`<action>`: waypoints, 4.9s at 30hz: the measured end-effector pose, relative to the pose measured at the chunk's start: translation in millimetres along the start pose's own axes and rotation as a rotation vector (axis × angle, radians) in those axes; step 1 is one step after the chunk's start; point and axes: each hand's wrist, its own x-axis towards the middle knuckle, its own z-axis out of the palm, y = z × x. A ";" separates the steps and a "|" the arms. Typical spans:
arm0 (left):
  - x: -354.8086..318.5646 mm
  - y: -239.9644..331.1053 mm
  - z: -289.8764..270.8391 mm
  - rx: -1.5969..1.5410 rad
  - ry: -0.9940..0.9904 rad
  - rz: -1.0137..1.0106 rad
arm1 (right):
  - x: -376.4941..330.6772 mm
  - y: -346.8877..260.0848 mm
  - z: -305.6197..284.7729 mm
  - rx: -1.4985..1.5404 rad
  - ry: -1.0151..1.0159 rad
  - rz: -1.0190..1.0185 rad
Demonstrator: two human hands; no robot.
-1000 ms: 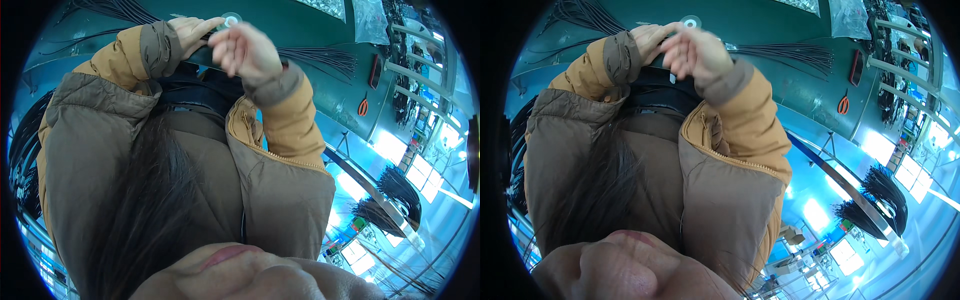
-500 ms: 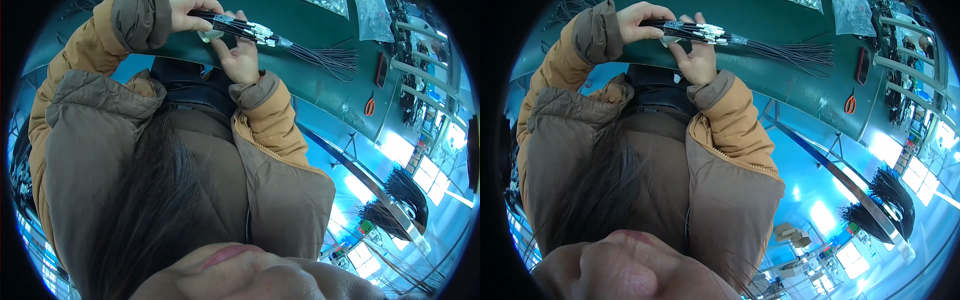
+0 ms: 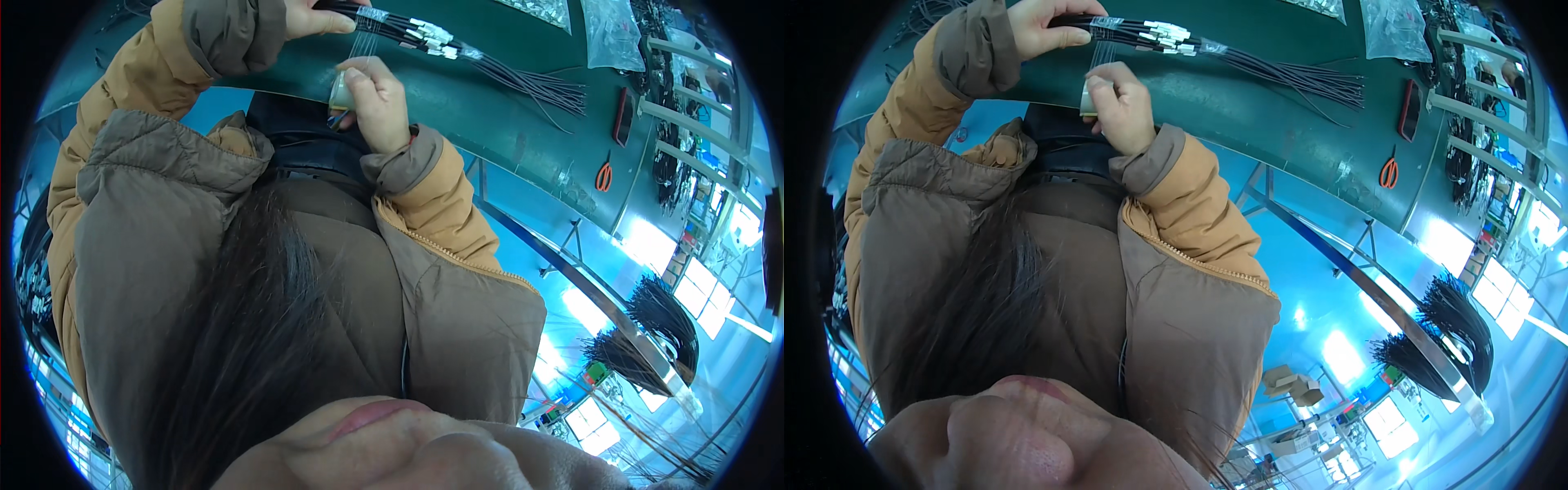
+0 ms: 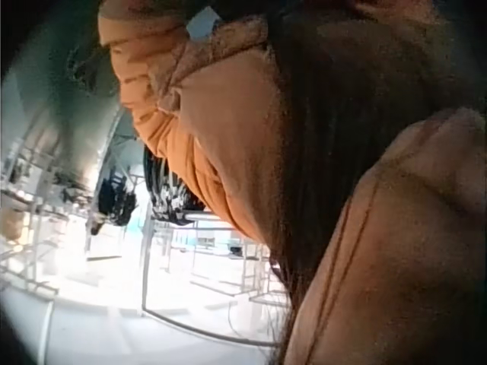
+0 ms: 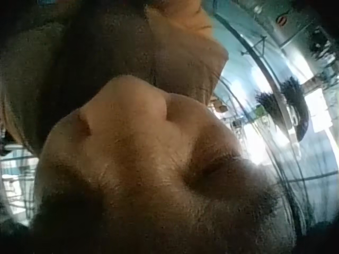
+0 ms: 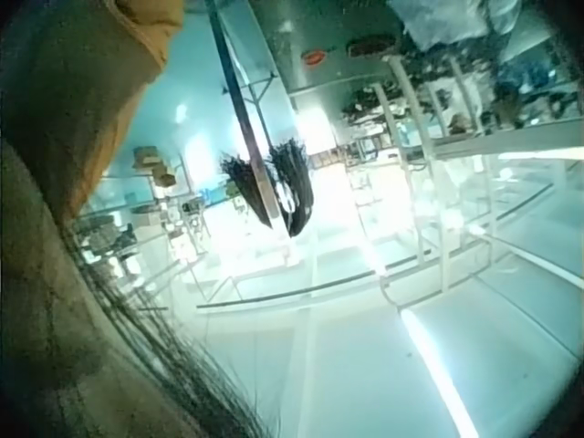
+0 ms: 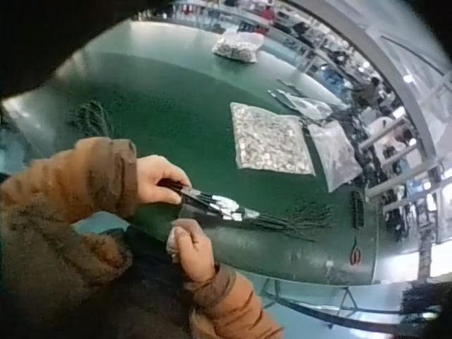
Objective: Bundling and organizing groups of black electrical wires on a production floor workbench.
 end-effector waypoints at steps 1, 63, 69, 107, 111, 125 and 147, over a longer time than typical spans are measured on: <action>-5.2 -1.4 4.8 0.148 0.081 0.069 | -6.5 -3.9 4.1 0.001 -0.024 0.064; -20.3 -44.6 76.1 0.726 0.035 0.210 | -9.8 -8.9 16.4 0.226 0.040 0.516; -23.5 -40.2 80.0 0.703 0.110 0.266 | 1.3 -16.8 -0.7 0.394 -0.107 0.700; 6.8 -26.5 72.6 0.340 0.060 -0.291 | 107.2 -73.8 -72.9 -1.457 0.118 -0.670; 13.8 -18.3 68.7 0.074 0.053 -0.499 | 63.7 -45.6 -100.5 -1.310 -0.175 -0.608; -16.7 8.4 47.8 0.210 0.867 0.014 | 28.5 -63.9 -126.0 -1.300 -0.143 -0.652; -263.6 202.0 -22.9 -0.094 2.151 0.172 | -23.6 -56.7 62.7 -0.685 -0.890 -0.875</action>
